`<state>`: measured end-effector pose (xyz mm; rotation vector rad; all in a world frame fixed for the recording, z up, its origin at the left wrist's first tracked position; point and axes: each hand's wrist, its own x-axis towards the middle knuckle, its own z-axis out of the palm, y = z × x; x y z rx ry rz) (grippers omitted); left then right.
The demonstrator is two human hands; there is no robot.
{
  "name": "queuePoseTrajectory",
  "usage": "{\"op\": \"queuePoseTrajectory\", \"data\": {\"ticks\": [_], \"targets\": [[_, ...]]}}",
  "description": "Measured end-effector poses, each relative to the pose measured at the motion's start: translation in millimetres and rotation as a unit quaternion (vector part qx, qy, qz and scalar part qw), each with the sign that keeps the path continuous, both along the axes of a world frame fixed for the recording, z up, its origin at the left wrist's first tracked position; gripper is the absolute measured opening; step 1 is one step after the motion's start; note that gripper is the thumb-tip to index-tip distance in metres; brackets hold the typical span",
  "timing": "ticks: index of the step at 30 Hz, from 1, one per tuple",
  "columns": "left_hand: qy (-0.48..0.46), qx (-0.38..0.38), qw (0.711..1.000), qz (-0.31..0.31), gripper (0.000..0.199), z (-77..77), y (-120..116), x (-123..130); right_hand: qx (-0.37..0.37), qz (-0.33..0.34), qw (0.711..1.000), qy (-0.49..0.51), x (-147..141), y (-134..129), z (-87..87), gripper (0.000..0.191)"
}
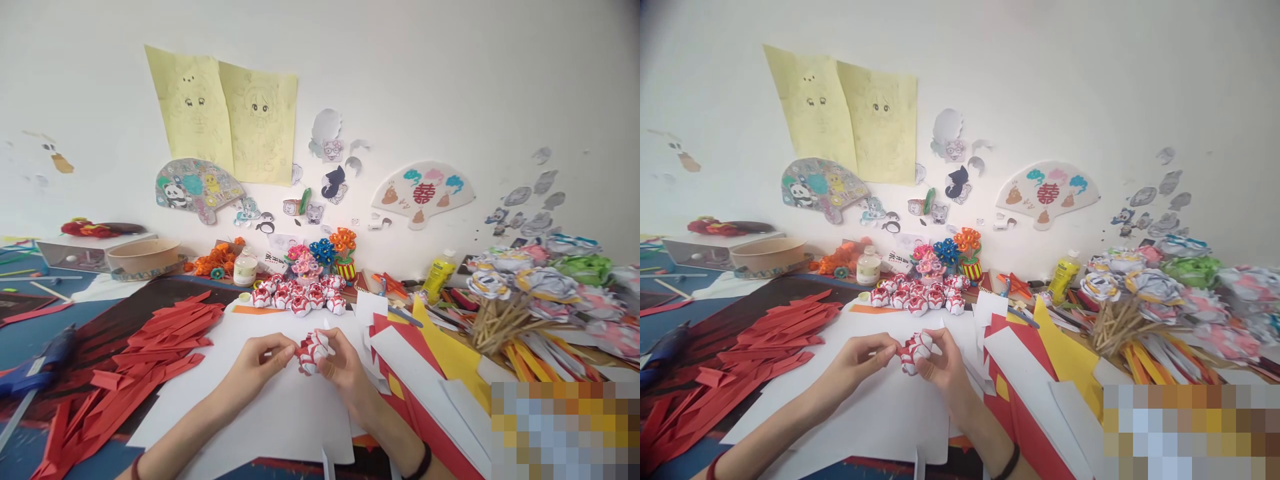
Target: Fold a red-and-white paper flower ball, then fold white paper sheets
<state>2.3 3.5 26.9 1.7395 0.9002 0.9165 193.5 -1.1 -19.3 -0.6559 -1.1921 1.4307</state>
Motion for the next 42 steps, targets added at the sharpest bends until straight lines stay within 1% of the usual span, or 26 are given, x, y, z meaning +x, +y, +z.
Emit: {"op": "queuePoseTrajectory", "data": {"ticks": [3, 6, 10, 12, 16, 18, 20, 22, 25, 28, 31, 37, 42], "targets": [[0.075, 0.067, 0.994, 0.043, 0.031, 0.2, 2.1, -2.3, -0.001, -0.016, 1.000, -0.018, 1.0, -1.6, 2.3, 0.048], [0.139, 0.139, 0.978, 0.076, 0.026, -0.9, 1.6, -3.9, 0.002, -0.014, 1.000, -0.028, 1.2, -3.0, 4.2, 0.049], [0.202, 0.249, 0.943, 0.092, 0.018, -4.4, -2.3, -5.8, 0.005, -0.008, 0.999, -0.046, 0.8, -4.4, 6.2, 0.051], [0.231, 0.292, 0.923, 0.101, 0.016, -6.9, -4.1, -6.3, 0.009, -0.005, 0.998, -0.065, 1.0, -5.5, 6.7, 0.051], [0.266, 0.355, 0.890, 0.105, 0.016, -12.8, -5.6, -5.6, 0.017, -0.006, 0.995, -0.097, 1.6, -8.2, 5.6, 0.051], [0.265, 0.378, 0.881, 0.106, 0.018, -15.2, -5.7, -4.7, 0.027, -0.004, 0.994, -0.105, 1.7, -8.4, 3.9, 0.051], [0.255, 0.393, 0.878, 0.100, 0.018, -16.4, -5.5, -3.7, 0.032, 0.005, 0.994, -0.101, 1.6, -7.5, 1.9, 0.051], [0.240, 0.394, 0.883, 0.090, 0.018, -16.1, -5.4, -2.9, 0.029, 0.016, 0.995, -0.090, 1.8, -6.2, 0.8, 0.052], [0.210, 0.369, 0.900, 0.097, 0.017, -14.1, -5.2, -2.3, 0.021, 0.018, 0.997, -0.076, 2.5, -5.1, 2.3, 0.051], [0.183, 0.311, 0.927, 0.104, 0.016, -13.4, -4.4, -1.8, 0.021, -0.002, 0.997, -0.076, 3.2, -5.9, 6.1, 0.050], [0.159, 0.250, 0.949, 0.107, 0.016, -15.8, -2.8, -0.7, 0.027, -0.019, 0.995, -0.089, 3.1, -7.4, 7.5, 0.049], [0.150, 0.190, 0.959, 0.146, 0.017, -22.6, -3.8, 2.5, 0.078, -0.055, 0.986, -0.140, 0.1, -9.9, 1.7, 0.050], [0.112, 0.140, 0.972, 0.152, 0.020, -19.1, -5.1, 3.0, 0.072, -0.066, 0.987, -0.130, 0.1, -9.6, 1.3, 0.050]]}}
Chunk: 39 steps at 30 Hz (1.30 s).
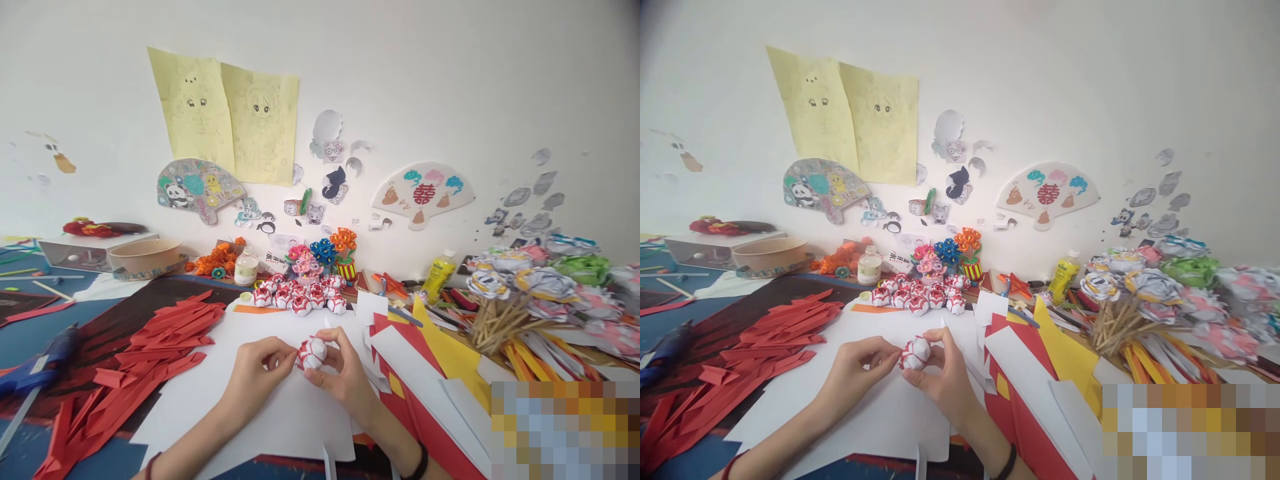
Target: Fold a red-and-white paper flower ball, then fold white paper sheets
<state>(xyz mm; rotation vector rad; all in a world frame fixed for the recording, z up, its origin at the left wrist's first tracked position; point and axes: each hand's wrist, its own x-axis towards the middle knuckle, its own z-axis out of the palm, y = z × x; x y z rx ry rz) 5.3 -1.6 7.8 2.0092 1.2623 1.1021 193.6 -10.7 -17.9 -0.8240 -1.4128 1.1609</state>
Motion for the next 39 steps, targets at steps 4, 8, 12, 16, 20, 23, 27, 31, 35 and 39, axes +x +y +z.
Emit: {"op": "queuePoseTrajectory", "data": {"ticks": [4, 8, 12, 16, 20, 23, 27, 31, 35, 39], "targets": [[-0.078, -0.109, 0.990, -0.044, 0.031, 7.1, 3.5, -1.2, -0.011, -0.009, 1.000, 0.014, 2.0, 2.7, 0.8, 0.048], [-0.172, -0.215, 0.958, -0.084, 0.038, 7.3, 8.6, -2.0, -0.015, -0.003, 0.999, 0.037, 2.9, 4.8, 1.5, 0.048], [-0.259, -0.287, 0.915, -0.114, 0.036, 2.6, 10.2, -0.6, -0.026, 0.015, 0.999, 0.045, 2.1, 2.3, 5.9, 0.048], [-0.315, -0.327, 0.880, -0.141, 0.040, -0.5, 10.2, 1.1, -0.037, 0.015, 0.998, 0.051, 1.7, -0.9, 9.8, 0.047], [-0.324, -0.333, 0.872, -0.154, 0.037, -2.9, 11.6, 0.9, -0.047, 0.027, 0.997, 0.056, 2.3, -1.1, 10.0, 0.049], [-0.322, -0.328, 0.874, -0.157, 0.035, -4.0, 12.0, 0.7, -0.049, 0.025, 0.997, 0.056, 2.2, -0.9, 10.0, 0.049], [-0.324, -0.315, 0.878, -0.161, 0.033, -4.4, 11.0, 1.9, -0.057, 0.032, 0.997, 0.051, 1.2, -2.4, 11.0, 0.050], [-0.321, -0.303, 0.883, -0.156, 0.035, -5.4, 10.8, 3.2, -0.059, 0.042, 0.996, 0.059, 1.1, -3.3, 10.8, 0.049], [-0.281, -0.297, 0.899, -0.158, 0.038, -5.2, 11.3, 2.3, -0.062, 0.067, 0.993, 0.074, 0.8, -0.6, 7.1, 0.048], [-0.225, -0.221, 0.939, -0.139, 0.036, 0.2, 8.1, -0.1, -0.064, 0.091, 0.988, 0.105, -0.5, 2.9, 4.7, 0.048]]}}
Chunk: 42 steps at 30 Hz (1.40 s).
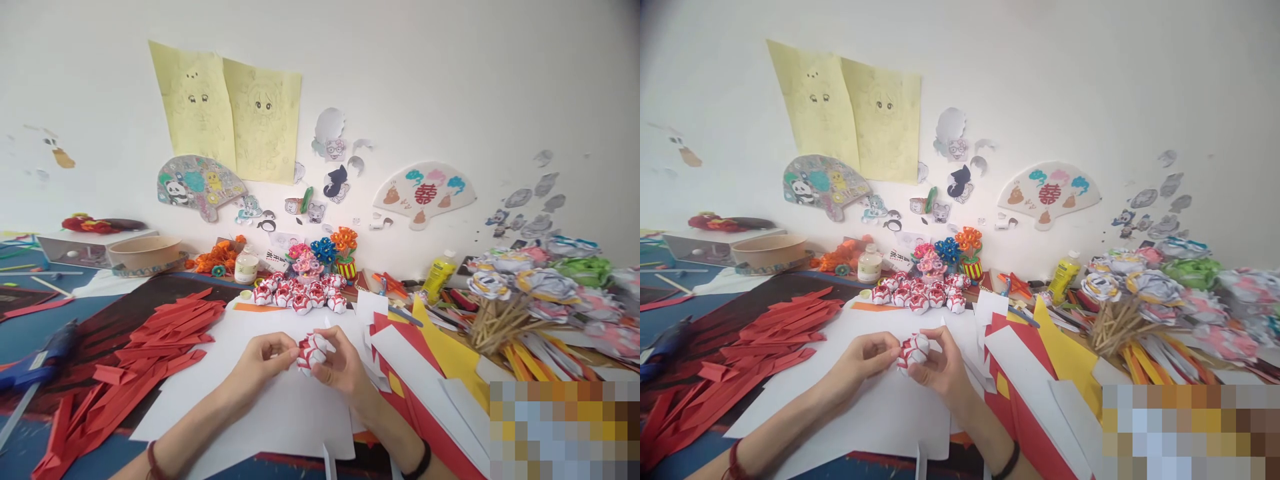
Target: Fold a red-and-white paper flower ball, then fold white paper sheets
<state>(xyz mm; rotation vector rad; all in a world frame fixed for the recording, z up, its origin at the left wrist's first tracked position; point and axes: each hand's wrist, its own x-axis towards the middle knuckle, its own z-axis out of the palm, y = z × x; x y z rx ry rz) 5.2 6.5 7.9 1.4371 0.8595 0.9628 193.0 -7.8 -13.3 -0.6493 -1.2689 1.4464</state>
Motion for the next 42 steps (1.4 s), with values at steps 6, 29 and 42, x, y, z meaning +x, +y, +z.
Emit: {"op": "queuePoseTrajectory", "data": {"ticks": [6, 29, 42], "targets": [[0.086, 0.154, 0.982, 0.068, 0.029, 9.6, -7.2, -4.6, -0.006, 0.031, 0.999, 0.043, -1.2, -1.7, 9.5, 0.046], [0.200, 0.289, 0.935, 0.039, 0.021, 29.2, -12.3, -11.4, -0.035, 0.063, 0.995, 0.076, 0.6, 2.1, 3.7, 0.052], [0.317, 0.359, 0.878, 0.018, 0.019, 22.7, -14.7, -8.6, -0.020, -0.023, 0.999, -0.020, 0.6, -4.0, 11.0, 0.057]]}}
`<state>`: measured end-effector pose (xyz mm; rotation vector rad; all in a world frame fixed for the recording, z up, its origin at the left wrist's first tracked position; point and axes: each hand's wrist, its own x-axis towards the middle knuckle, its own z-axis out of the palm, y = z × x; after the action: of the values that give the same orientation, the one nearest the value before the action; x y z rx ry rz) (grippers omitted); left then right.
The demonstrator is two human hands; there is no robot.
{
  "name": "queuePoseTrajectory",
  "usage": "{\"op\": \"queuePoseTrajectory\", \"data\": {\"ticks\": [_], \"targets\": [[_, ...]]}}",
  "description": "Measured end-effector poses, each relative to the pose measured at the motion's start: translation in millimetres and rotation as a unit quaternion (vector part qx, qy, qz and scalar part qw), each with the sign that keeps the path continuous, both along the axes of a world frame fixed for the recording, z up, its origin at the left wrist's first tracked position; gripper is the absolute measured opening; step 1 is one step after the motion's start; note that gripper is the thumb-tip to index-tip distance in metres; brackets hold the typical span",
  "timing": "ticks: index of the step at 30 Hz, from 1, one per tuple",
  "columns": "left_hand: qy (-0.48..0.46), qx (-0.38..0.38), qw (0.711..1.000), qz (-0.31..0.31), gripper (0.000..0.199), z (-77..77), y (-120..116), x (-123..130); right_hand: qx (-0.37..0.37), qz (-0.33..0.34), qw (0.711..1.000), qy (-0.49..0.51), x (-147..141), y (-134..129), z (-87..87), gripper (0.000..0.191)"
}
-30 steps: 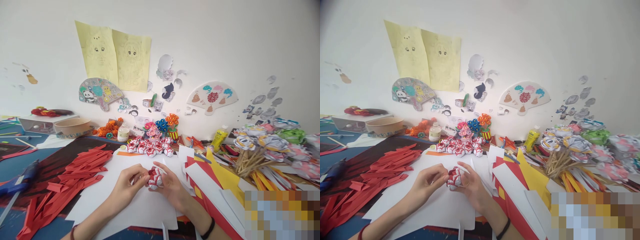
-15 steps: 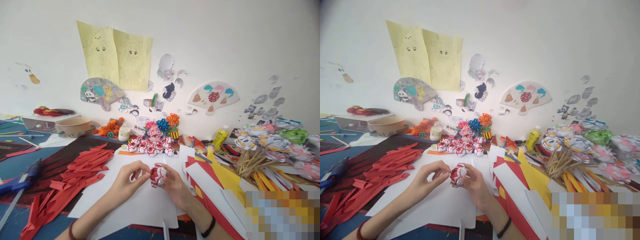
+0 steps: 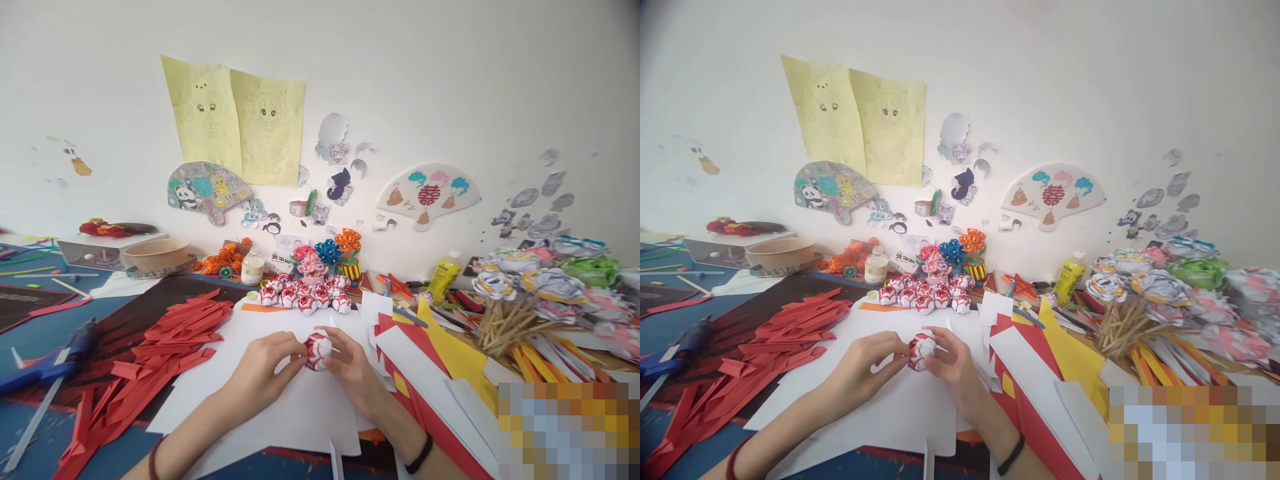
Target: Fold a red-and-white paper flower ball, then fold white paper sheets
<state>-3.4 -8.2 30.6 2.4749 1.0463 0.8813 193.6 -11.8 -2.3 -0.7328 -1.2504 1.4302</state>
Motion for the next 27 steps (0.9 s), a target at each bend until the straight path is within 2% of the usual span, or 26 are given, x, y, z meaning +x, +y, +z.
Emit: {"op": "queuePoseTrajectory", "data": {"ticks": [5, 13, 19, 24, 27], "targets": [[-0.015, -0.041, 0.999, 0.011, 0.016, 3.4, -1.3, 2.0, -0.002, 0.008, 1.000, 0.018, -1.6, 1.5, -4.0, 0.053], [-0.098, -0.170, 0.980, 0.021, 0.019, 10.3, -2.5, 2.6, -0.017, 0.098, 0.995, 0.032, -2.2, 4.5, -10.4, 0.039], [-0.121, -0.207, 0.971, 0.016, 0.024, 7.4, 0.3, 2.2, -0.015, 0.104, 0.994, 0.041, -2.8, 3.2, -8.0, 0.041], [-0.127, -0.272, 0.954, -0.010, 0.027, 8.6, 2.4, 1.0, -0.025, 0.106, 0.993, 0.050, -3.7, 3.1, -8.1, 0.039], [-0.127, -0.268, 0.955, -0.006, 0.028, 8.3, 2.7, 0.9, -0.018, 0.106, 0.993, 0.046, -4.0, 3.4, -8.8, 0.036]]}}
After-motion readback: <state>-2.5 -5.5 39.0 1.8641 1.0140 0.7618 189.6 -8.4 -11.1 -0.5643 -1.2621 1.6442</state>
